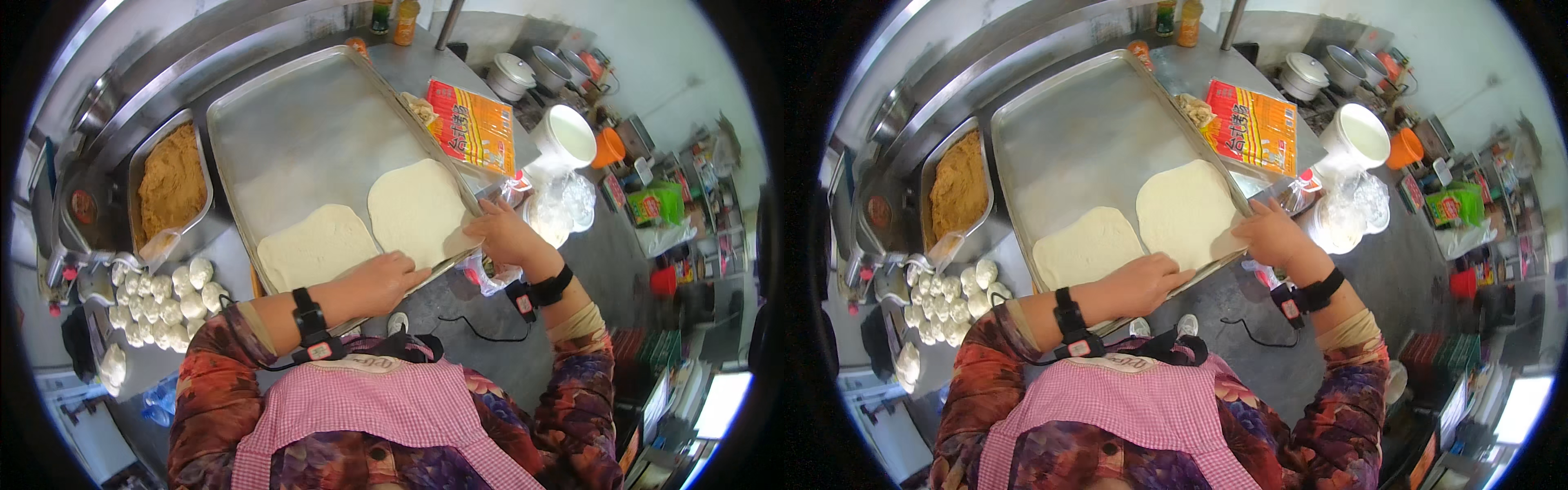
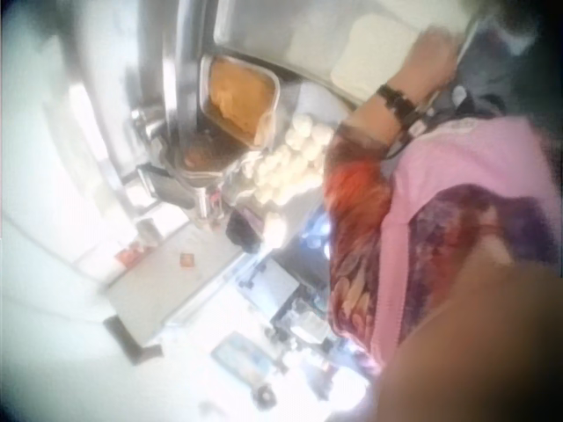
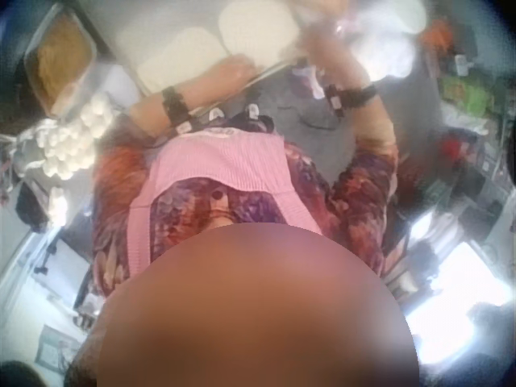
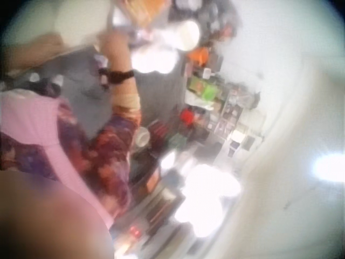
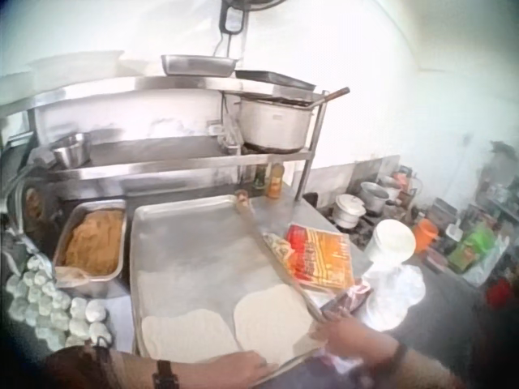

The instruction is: The person feeds dough balls through a pasta machine to flatten them into sheets, then arranges the sheets on a tray and spreads a brown filling over them. The person also removes a tray of baked items from an oven and places it on a counter.

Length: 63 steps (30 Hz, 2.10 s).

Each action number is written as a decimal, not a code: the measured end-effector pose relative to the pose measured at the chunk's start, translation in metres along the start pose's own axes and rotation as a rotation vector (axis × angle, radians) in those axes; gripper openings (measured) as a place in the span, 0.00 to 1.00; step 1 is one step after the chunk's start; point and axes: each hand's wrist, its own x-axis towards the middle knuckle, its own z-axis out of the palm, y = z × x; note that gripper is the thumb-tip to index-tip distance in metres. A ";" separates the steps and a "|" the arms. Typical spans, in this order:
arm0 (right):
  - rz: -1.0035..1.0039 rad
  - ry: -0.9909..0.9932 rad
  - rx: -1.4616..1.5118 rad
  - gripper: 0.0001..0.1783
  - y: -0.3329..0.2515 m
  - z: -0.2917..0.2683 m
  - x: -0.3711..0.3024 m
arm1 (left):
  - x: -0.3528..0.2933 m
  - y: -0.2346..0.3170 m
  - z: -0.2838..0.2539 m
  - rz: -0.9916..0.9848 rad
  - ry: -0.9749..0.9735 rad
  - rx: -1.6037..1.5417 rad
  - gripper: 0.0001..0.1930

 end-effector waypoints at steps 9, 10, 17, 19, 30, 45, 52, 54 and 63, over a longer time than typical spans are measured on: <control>-0.046 0.374 0.194 0.29 -0.029 0.010 0.090 | 0.041 -0.066 -0.032 -0.755 0.367 0.414 0.12; -0.044 0.309 0.112 0.31 -0.031 0.014 0.100 | 0.046 -0.070 -0.029 -0.805 0.373 0.501 0.12; -0.087 0.236 0.286 0.37 -0.019 0.015 0.106 | 0.045 -0.082 -0.030 -0.972 0.584 -0.053 0.08; -0.289 0.243 0.271 0.38 -0.029 0.014 0.103 | 0.030 -0.091 -0.041 -1.007 0.647 -0.014 0.06; -0.624 0.018 0.207 0.39 -0.050 0.023 0.074 | 0.009 -0.086 -0.039 -0.771 0.476 0.432 0.05; -0.628 0.022 0.118 0.36 -0.066 0.020 0.051 | -0.040 0.026 0.012 -0.612 0.008 0.306 0.42; -0.543 -0.054 0.254 0.35 -0.061 0.015 0.096 | -0.042 0.008 -0.005 -0.554 0.011 0.129 0.36; -0.509 -0.226 0.368 0.35 -0.062 0.015 0.110 | -0.039 -0.009 -0.018 -0.547 -0.010 -0.159 0.34; -0.403 -0.095 0.438 0.35 -0.074 0.001 0.147 | -0.037 -0.029 -0.030 -0.611 0.142 0.071 0.29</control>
